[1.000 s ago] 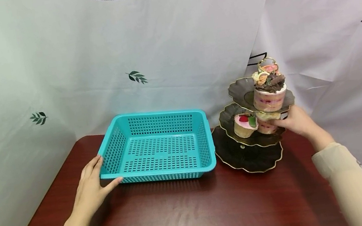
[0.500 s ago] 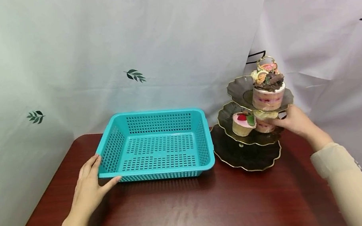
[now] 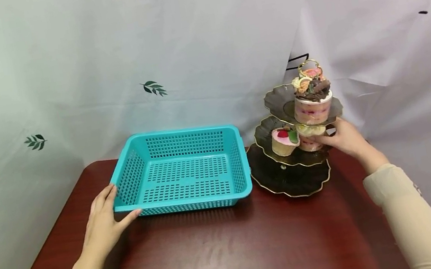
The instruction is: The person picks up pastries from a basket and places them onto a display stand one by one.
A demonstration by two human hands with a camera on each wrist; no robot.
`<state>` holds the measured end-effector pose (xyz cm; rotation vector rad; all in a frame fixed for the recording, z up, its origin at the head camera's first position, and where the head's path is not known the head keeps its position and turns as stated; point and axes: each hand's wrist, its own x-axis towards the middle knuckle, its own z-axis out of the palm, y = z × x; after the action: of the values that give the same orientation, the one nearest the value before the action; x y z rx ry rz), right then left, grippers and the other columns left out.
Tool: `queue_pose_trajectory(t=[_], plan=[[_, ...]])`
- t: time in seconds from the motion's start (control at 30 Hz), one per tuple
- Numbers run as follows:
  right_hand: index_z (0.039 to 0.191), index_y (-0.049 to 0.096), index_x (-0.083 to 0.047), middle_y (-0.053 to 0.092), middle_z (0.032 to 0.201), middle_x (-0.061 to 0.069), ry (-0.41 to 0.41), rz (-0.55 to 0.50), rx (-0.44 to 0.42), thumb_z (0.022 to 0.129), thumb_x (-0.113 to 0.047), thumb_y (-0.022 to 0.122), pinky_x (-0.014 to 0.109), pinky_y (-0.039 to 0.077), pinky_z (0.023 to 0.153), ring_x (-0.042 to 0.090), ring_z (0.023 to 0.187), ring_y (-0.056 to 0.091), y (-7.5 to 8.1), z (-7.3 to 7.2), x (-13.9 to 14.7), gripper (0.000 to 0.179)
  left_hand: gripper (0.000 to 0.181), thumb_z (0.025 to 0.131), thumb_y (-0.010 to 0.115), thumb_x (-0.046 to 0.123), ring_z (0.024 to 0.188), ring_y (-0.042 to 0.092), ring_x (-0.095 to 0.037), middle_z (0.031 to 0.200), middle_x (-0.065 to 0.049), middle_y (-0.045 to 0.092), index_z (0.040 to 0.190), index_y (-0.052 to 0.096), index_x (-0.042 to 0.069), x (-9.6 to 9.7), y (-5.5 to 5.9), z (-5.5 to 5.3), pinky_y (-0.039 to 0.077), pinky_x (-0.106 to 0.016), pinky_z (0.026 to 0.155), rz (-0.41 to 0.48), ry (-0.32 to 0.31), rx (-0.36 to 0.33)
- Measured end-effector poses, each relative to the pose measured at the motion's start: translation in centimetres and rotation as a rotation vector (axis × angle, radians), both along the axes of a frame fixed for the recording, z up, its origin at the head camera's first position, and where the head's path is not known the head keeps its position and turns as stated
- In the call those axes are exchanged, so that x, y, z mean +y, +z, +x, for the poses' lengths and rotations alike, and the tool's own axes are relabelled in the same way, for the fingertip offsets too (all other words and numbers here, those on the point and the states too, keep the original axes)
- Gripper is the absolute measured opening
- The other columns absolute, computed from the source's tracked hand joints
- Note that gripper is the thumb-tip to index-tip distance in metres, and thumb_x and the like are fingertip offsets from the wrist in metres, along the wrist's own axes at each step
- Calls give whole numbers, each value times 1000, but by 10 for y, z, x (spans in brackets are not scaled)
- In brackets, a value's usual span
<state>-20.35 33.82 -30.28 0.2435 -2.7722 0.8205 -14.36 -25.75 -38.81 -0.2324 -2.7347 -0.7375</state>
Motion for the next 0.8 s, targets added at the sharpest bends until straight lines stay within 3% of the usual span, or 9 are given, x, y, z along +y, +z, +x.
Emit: queue_pose_trajectory(t=[0.13, 0.2, 0.27, 0.43, 0.63, 0.7, 0.8], plan=[[130, 49, 6, 57, 121, 31, -3, -17, 1, 84, -25, 70, 52, 46, 87, 43, 107, 55, 0, 0, -1, 60, 94, 82, 73, 45, 135, 26, -46, 150, -26, 29, 148, 29, -5, -1, 2, 1, 36, -70, 94, -3, 3, -2], [131, 49, 5, 57, 122, 30, -4, -27, 5, 84, -25, 71, 46, 48, 84, 42, 108, 56, 1, 1, -2, 60, 94, 82, 73, 45, 135, 26, -46, 150, -26, 30, 148, 29, -5, -1, 2, 1, 35, -70, 94, -2, 3, 1], [130, 49, 6, 58, 121, 30, -2, -44, 17, 84, -24, 71, 31, 49, 81, 40, 107, 56, 0, 1, -2, 59, 94, 82, 73, 45, 134, 27, -47, 149, -26, 30, 148, 29, -5, -2, 1, 0, 35, -70, 94, -2, 4, 8], [126, 50, 7, 59, 117, 30, 1, -80, 51, 84, -21, 70, 6, 41, 71, 38, 103, 57, -1, 4, -2, 54, 94, 82, 73, 45, 135, 26, -47, 149, -26, 30, 147, 30, -6, -2, 1, 1, 34, -70, 95, 3, 4, 12], [121, 53, 9, 56, 116, 28, -16, -82, 110, 83, -15, 70, -1, 36, 69, 38, 100, 57, -4, 15, -4, 48, 94, 81, 74, 44, 135, 26, -47, 149, -26, 30, 147, 30, -6, -1, 0, 1, 32, -70, 97, 11, -2, 8], [118, 54, 9, 56, 115, 27, -29, -81, 131, 82, -15, 71, -1, 37, 68, 27, 92, 60, -5, 19, -6, 47, 93, 81, 74, 44, 135, 27, -47, 149, -26, 30, 147, 31, -6, -1, 0, 1, 32, -70, 97, 8, -1, 10], [117, 55, 8, 56, 114, 26, -38, -90, 149, 82, -16, 73, -1, 39, 67, 0, 84, 56, -6, 22, -7, 46, 93, 81, 74, 45, 134, 27, -47, 149, -26, 31, 147, 31, -6, -1, -2, 1, 32, -70, 97, 2, 0, 16]])
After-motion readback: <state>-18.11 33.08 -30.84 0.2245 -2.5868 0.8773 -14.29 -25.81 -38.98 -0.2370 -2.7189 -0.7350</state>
